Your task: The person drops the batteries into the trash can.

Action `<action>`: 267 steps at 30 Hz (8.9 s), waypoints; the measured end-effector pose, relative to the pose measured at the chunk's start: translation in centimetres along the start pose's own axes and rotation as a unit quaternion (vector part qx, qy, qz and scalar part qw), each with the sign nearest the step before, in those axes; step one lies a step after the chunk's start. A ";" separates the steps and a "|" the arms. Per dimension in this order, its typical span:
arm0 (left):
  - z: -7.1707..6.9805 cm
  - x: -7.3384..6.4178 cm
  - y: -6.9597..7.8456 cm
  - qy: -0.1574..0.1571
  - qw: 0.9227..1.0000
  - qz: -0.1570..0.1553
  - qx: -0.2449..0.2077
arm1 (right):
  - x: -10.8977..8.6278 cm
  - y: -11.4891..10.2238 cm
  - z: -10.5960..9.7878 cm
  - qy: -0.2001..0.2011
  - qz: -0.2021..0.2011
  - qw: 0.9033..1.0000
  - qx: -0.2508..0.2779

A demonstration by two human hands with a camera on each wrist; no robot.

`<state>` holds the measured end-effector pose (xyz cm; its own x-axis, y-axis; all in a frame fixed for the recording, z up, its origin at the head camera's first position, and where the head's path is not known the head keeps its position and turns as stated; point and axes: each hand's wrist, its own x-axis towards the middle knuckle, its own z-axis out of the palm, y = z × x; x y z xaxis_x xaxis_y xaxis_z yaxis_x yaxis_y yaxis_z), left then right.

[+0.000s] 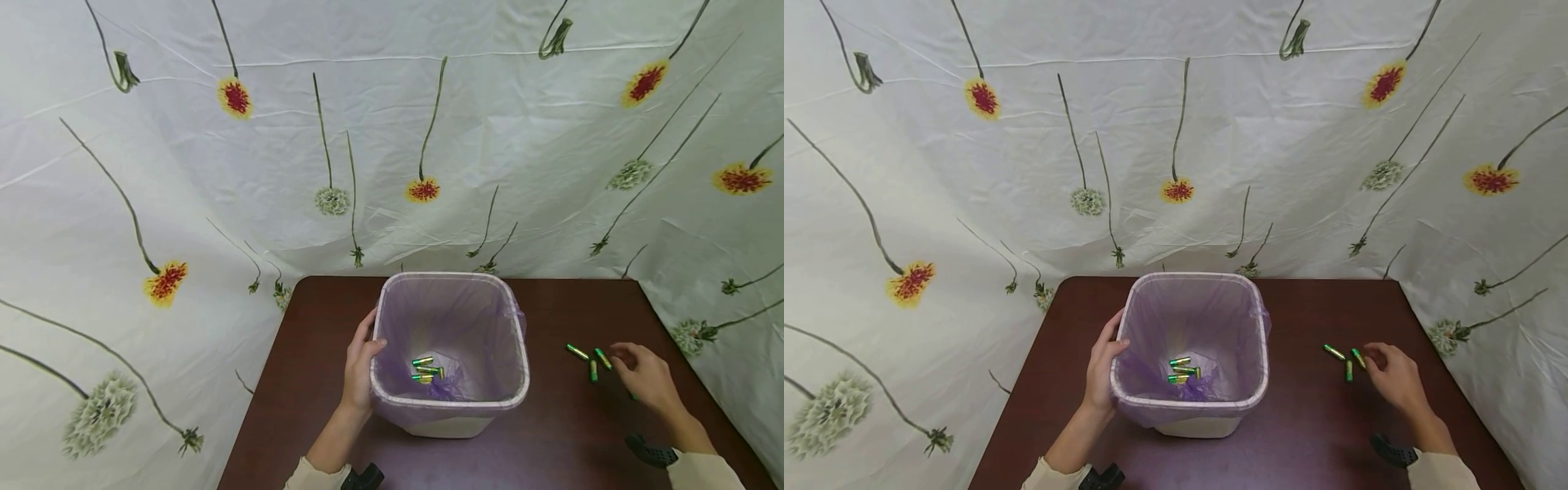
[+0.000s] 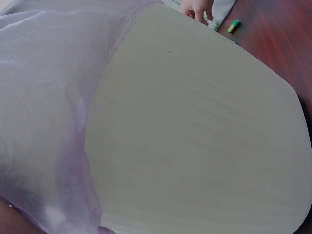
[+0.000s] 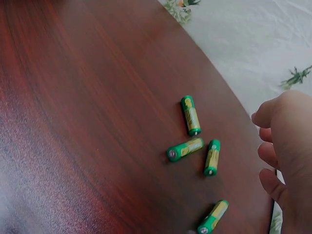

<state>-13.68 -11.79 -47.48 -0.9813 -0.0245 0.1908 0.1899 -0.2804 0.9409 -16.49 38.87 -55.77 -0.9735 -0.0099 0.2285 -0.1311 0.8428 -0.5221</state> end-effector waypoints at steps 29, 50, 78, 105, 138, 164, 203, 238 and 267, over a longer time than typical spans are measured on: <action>0.0 -0.1 -0.1 0.004 1.000 -0.001 -0.001 | -2.5 4.5 4.5 -0.018 0.233 0.972 -0.005; 0.1 -0.1 -0.1 0.009 1.000 -0.006 -0.002 | -3.6 4.4 5.6 0.049 0.274 0.960 0.013; 0.1 -0.1 0.0 0.009 1.000 -0.002 0.001 | -3.0 3.3 4.1 0.112 0.112 0.987 -0.004; -0.4 0.4 0.2 0.004 1.000 0.003 0.021 | 1.8 -2.6 2.0 0.128 -0.058 0.989 0.040; -0.6 0.1 0.0 0.014 0.999 -0.013 0.028 | 8.0 -15.0 -1.7 0.089 -0.175 0.973 0.123; -0.4 0.2 -0.1 0.004 1.000 0.004 0.031 | 11.0 -23.3 -3.4 0.005 -0.394 0.915 0.084; -0.2 0.2 0.0 0.002 1.000 0.003 0.019 | 11.5 -25.7 -3.5 -0.059 -0.390 0.915 0.082; -0.4 0.2 -0.1 0.014 0.999 0.007 0.030 | 8.5 -18.0 -5.0 0.003 -0.299 0.953 0.045; -0.3 0.2 -0.1 0.010 1.000 0.006 0.029 | 6.2 -11.6 -4.0 0.024 -0.191 0.981 0.029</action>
<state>-13.88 -12.04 -47.59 -0.9793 -0.0469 0.1970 0.2025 -0.2235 0.9534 -20.22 31.20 -45.00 -0.8409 -0.2929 0.4551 -0.4973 0.7498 -0.4364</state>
